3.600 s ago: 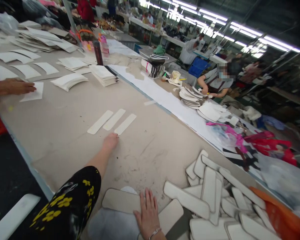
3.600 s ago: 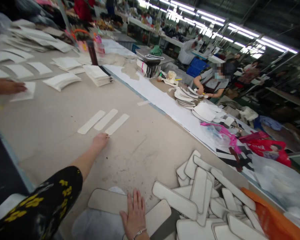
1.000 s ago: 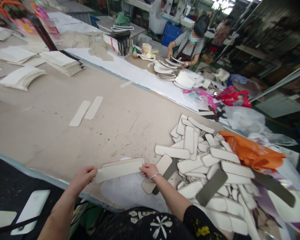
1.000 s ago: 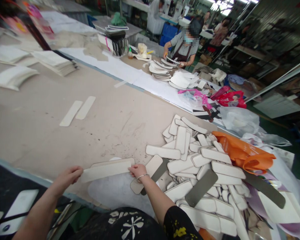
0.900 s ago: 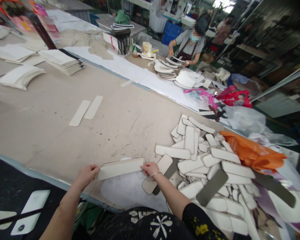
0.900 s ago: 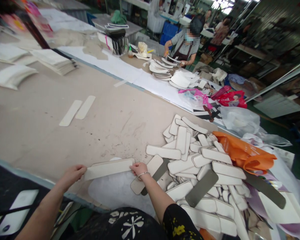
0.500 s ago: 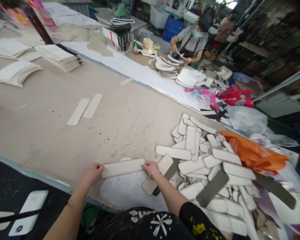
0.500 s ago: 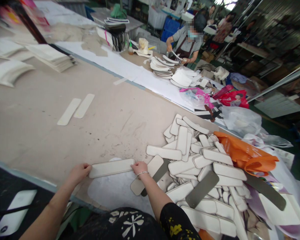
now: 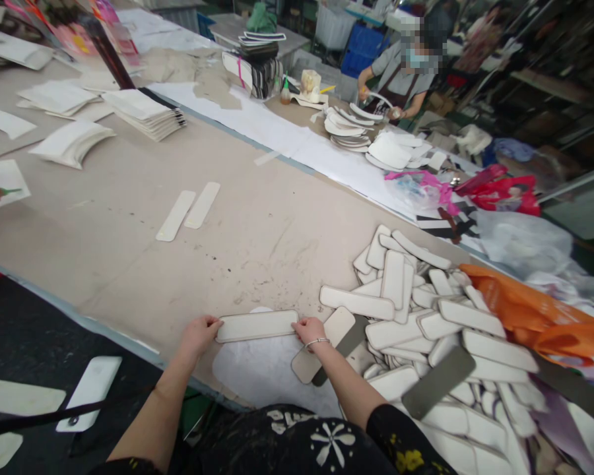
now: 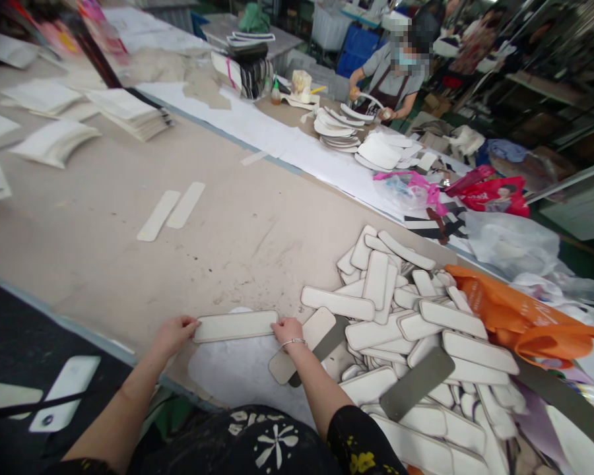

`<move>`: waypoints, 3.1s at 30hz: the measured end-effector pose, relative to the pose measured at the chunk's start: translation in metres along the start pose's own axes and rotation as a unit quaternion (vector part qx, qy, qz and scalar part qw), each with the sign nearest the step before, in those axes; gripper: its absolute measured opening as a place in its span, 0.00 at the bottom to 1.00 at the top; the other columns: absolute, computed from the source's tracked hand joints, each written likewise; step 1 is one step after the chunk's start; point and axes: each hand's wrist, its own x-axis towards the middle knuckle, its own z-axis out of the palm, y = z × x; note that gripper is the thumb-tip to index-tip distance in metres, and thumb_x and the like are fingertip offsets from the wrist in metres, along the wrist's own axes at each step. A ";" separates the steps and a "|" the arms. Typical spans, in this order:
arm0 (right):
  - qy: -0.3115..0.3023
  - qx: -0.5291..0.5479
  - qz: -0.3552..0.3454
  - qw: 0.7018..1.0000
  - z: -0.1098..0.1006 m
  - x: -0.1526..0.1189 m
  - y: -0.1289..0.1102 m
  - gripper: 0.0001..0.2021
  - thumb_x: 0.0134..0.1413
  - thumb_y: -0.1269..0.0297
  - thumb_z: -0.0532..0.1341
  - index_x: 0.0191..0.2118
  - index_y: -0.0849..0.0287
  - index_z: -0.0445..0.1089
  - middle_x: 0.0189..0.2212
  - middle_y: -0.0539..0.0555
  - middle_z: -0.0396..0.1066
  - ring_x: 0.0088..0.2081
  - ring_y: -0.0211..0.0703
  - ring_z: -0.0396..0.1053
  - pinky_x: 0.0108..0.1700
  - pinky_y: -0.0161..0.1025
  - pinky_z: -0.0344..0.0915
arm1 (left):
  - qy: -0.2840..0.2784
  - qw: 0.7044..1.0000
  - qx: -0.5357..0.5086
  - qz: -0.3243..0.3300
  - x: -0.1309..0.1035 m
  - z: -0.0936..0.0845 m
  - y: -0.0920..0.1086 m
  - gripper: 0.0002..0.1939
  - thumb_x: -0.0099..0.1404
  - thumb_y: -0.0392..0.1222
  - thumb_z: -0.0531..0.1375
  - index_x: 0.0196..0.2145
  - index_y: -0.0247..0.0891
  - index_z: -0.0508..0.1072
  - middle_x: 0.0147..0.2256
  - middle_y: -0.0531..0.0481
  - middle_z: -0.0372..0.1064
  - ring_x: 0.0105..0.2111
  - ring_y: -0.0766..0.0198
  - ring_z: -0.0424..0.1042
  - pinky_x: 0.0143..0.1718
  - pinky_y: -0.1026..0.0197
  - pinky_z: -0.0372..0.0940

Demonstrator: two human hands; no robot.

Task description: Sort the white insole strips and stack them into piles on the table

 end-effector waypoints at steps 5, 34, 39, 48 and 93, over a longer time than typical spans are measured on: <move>0.008 -0.017 -0.003 1.000 -0.002 -0.002 -0.003 0.12 0.51 0.59 0.58 0.25 0.58 0.75 0.20 0.51 0.74 0.26 0.37 0.70 0.31 0.30 0.60 | 0.018 1.000 0.025 -0.008 -0.001 0.003 0.004 0.16 0.61 0.47 0.50 0.33 0.36 0.73 0.30 0.45 0.73 0.34 0.56 0.71 0.33 0.61 0.58; 0.035 -0.106 -0.039 0.993 -0.001 -0.006 -0.012 0.14 0.54 0.58 0.57 0.26 0.59 0.75 0.28 0.57 0.76 0.33 0.43 0.71 0.33 0.34 0.58 | 0.192 0.981 -0.016 0.005 -0.021 0.026 -0.003 0.20 0.62 0.51 0.50 0.41 0.32 0.69 0.35 0.41 0.70 0.37 0.56 0.70 0.41 0.57 0.63; 0.043 -0.112 -0.045 0.992 -0.001 -0.007 -0.011 0.13 0.54 0.58 0.57 0.27 0.59 0.75 0.30 0.57 0.76 0.34 0.43 0.71 0.34 0.34 0.58 | 0.298 0.934 -0.010 0.195 -0.043 0.052 -0.002 0.17 0.64 0.46 0.51 0.44 0.35 0.70 0.43 0.39 0.67 0.46 0.54 0.66 0.50 0.53 0.60; 0.041 -0.121 -0.044 0.991 0.001 -0.007 -0.011 0.13 0.55 0.59 0.57 0.27 0.58 0.75 0.28 0.55 0.76 0.34 0.43 0.71 0.35 0.34 0.57 | 0.281 0.897 0.040 0.340 -0.041 0.074 -0.020 0.13 0.64 0.37 0.52 0.40 0.38 0.75 0.40 0.42 0.71 0.43 0.56 0.66 0.48 0.52 0.64; 0.039 -0.257 -0.466 0.846 0.051 -0.037 -0.037 0.37 0.59 0.44 0.50 0.65 0.66 0.43 0.66 0.60 0.38 0.66 0.49 0.34 0.64 0.50 0.37 | 0.268 0.883 0.103 0.372 -0.031 0.077 -0.034 0.16 0.63 0.32 0.51 0.42 0.37 0.75 0.42 0.40 0.68 0.43 0.56 0.64 0.48 0.54 0.64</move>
